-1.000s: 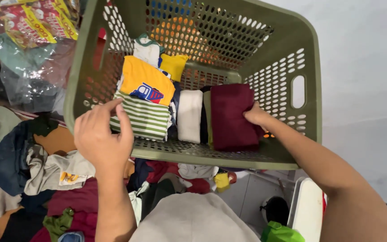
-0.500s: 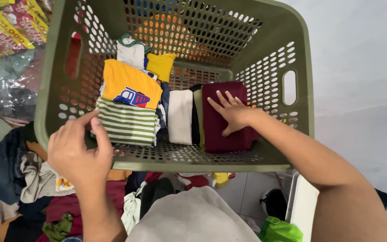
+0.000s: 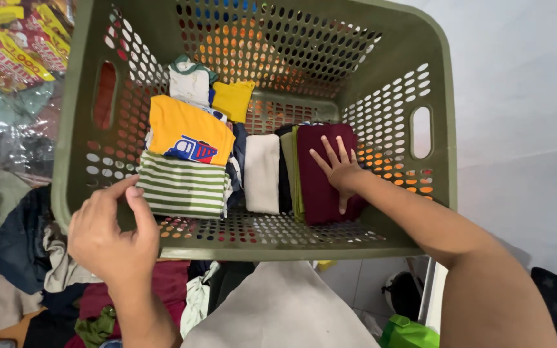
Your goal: Organizing various pieces of clothing and hangers into a laundry basket.
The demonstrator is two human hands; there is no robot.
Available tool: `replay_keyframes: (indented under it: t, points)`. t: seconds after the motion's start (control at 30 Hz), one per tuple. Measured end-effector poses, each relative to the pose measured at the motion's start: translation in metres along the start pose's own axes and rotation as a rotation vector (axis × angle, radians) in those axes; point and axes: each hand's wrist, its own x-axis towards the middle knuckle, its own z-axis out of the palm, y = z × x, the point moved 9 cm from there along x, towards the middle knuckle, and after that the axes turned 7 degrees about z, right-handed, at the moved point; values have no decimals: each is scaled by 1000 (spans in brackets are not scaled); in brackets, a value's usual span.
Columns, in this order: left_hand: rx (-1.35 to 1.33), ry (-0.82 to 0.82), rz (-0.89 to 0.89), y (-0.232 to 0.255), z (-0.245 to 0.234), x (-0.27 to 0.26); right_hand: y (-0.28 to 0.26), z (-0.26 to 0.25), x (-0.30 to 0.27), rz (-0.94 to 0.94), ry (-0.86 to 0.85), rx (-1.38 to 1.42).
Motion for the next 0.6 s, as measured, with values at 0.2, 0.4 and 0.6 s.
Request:
replay_keyframes:
  t: [0.2,0.4,0.6]
  points:
    - [5,19,18,1,-1,1,2,-2,1,-31,63,3]
    - [40,42,23,-5,4,-3,16,-14,-4,-7,21,16]
    - [97,30,53,-5,5,-5,37,-25,-32,-177,202,151]
